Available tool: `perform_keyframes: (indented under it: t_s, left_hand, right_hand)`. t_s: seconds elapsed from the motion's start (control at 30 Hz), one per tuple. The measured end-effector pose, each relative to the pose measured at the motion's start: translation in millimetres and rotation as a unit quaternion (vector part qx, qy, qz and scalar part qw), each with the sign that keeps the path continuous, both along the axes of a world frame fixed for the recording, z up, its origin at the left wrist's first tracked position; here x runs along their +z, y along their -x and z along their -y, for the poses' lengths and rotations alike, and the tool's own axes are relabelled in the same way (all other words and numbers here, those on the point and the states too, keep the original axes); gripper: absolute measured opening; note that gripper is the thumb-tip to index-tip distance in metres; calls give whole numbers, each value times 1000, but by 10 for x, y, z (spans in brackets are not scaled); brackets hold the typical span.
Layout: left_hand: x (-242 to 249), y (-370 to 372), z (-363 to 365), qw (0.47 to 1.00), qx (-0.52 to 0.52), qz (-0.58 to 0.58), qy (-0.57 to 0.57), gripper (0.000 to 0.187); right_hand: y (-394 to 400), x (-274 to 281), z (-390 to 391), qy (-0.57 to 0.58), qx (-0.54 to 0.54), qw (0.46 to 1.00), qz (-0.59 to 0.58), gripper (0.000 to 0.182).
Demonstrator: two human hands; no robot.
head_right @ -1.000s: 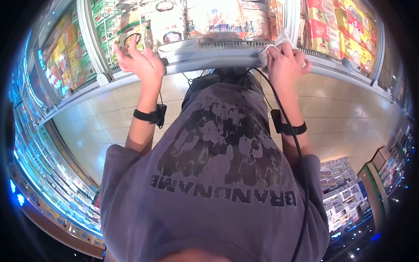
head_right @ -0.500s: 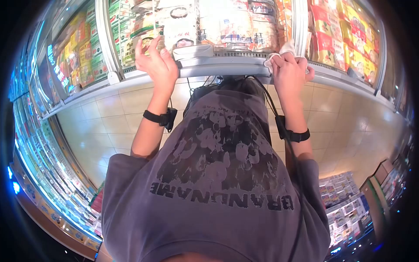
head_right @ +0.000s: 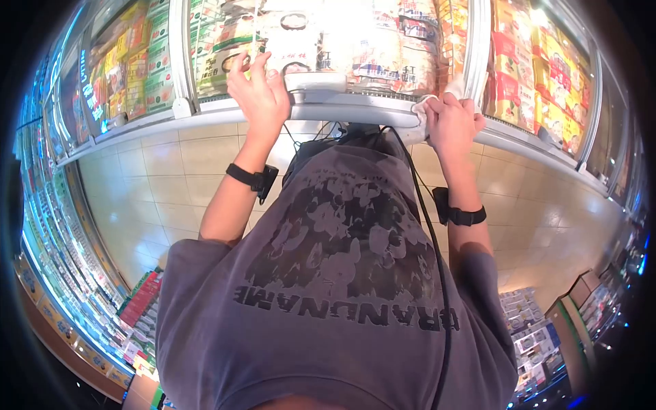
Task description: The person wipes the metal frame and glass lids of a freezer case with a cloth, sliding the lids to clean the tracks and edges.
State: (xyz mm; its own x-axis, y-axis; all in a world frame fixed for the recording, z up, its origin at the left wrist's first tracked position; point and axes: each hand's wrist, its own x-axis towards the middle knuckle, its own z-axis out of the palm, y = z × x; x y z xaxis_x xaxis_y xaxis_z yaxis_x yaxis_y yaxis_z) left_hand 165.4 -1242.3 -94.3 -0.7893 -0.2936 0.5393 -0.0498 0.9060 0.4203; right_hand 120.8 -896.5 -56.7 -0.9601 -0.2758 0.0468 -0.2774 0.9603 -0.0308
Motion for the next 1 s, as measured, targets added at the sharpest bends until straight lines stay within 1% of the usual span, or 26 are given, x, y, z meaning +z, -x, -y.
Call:
perform_keyframes:
  t_s: [0.07, 0.13, 0.2, 0.23, 0.33, 0.37, 0.4, 0.47, 0.57, 0.6, 0.67, 0.7, 0.77, 0.8, 0.87, 0.9, 0.97, 1.0]
  left_hand:
    - [5, -38, 6, 1000, 3, 12, 17, 36]
    - [7, -12, 2, 1000, -7, 8, 4, 36]
    - [-12, -5, -8, 1000, -4, 0, -2, 35]
    - [-20, -9, 6, 1000, 0, -5, -6, 35]
    - [-25, -16, 14, 1000, 5, -5, -20, 35]
    - [-23, -12, 17, 1000, 6, -8, -23, 35]
    - [-24, -13, 24, 1000, 3, -8, -22, 35]
    - [-23, -29, 20, 1000, 6, -4, -24, 35]
    - [18, -27, -11, 1000, -13, 6, -14, 33]
    - [9, -50, -7, 1000, -15, 9, -13, 33]
    - [-7, -19, -1, 1000, -12, -5, -17, 32]
    - [-17, -19, -10, 1000, -15, -7, -19, 32]
    - [-27, -24, 19, 1000, -9, -20, -10, 32]
    - [-35, -21, 29, 1000, -12, -22, -9, 32]
    - [-53, -25, 47, 1000, 3, -16, -17, 32]
    - [-40, -17, 44, 1000, 7, -17, -18, 32]
    - [-12, -30, 21, 1000, -7, -15, -23, 32]
    - [-15, -46, 24, 1000, -3, -11, -22, 32]
  right_hand:
    - [-47, -99, 60, 1, 0, 1000, 2, 8]
    - [-31, -158, 358, 75, 79, 993, -49, 10]
    - [-32, 8, 686, 74, 119, 990, 31, 13]
    - [-23, 77, 785, 80, 131, 987, 44, 12]
    - [5, 43, 627, 90, 130, 987, 21, 8]
    - [10, 90, 493, 57, 123, 991, 10, 5]
    - [20, 91, 310, 54, 125, 991, 8, 5]
    - [9, 77, 64, 21, 32, 999, -15, 5]
    - [14, 10, 82, 0, 43, 999, -7, 7]
    - [2, -41, 206, 1, 41, 999, -5, 7]
    - [-12, -150, 595, 74, 136, 987, -44, 9]
    - [-22, -89, 689, 72, 133, 987, -46, 9]
    - [6, 50, 832, 74, 167, 983, 1, 12]
    - [4, 57, 758, 74, 164, 984, -1, 12]
    - [11, 69, 429, 34, 97, 995, 10, 11]
    - [16, 100, 255, 33, 101, 994, 9, 11]
    - [0, 152, 28, -8, -7, 1000, -1, 11]
    - [1, 121, 46, -8, -3, 1000, 2, 11]
